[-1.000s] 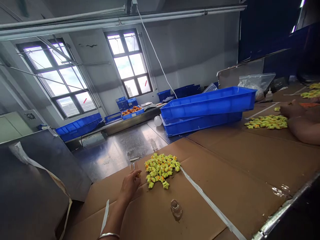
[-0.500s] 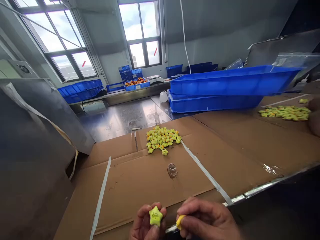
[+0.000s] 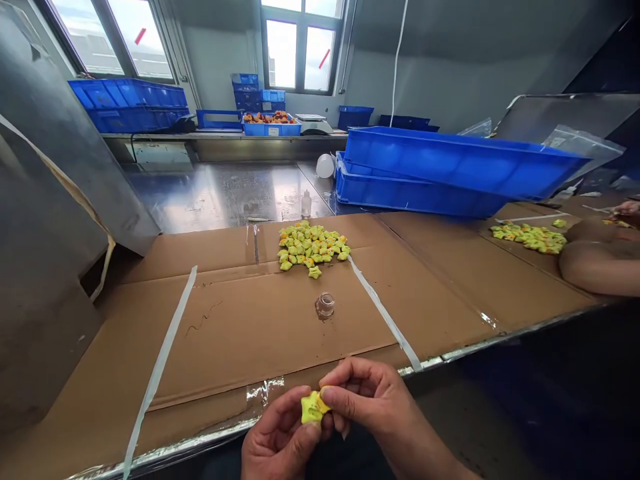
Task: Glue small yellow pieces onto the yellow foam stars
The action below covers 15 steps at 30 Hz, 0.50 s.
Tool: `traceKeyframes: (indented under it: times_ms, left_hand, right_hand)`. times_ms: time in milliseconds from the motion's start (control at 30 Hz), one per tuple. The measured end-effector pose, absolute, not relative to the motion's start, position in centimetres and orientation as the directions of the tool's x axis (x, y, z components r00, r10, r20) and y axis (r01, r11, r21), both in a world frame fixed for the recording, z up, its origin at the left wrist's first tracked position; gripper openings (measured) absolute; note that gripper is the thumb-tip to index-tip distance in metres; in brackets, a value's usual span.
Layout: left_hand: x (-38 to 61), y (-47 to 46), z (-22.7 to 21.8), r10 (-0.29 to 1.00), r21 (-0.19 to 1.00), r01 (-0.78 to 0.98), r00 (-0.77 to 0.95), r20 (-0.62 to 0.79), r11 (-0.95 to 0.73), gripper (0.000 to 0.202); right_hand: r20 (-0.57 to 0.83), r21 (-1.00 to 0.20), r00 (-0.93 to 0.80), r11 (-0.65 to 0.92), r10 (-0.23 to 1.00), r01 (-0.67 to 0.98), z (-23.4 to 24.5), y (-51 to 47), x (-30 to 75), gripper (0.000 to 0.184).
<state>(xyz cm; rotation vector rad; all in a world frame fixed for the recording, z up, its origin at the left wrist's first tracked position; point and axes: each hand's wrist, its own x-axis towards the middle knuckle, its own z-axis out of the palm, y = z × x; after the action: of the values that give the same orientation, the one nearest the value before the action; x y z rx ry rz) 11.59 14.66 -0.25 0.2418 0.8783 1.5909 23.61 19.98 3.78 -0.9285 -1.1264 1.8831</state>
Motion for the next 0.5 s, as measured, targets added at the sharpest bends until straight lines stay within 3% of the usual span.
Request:
traceKeyframes:
  times_ms: [500]
  left_hand:
    - [12.09,14.84,-0.21,0.905,0.62,-0.782,-0.22,-0.364,0.06,0.029]
  right_hand:
    - [-0.267,-0.883,-0.48,-0.411,0.836,-0.224,3.3,20.26,24.14,0.029]
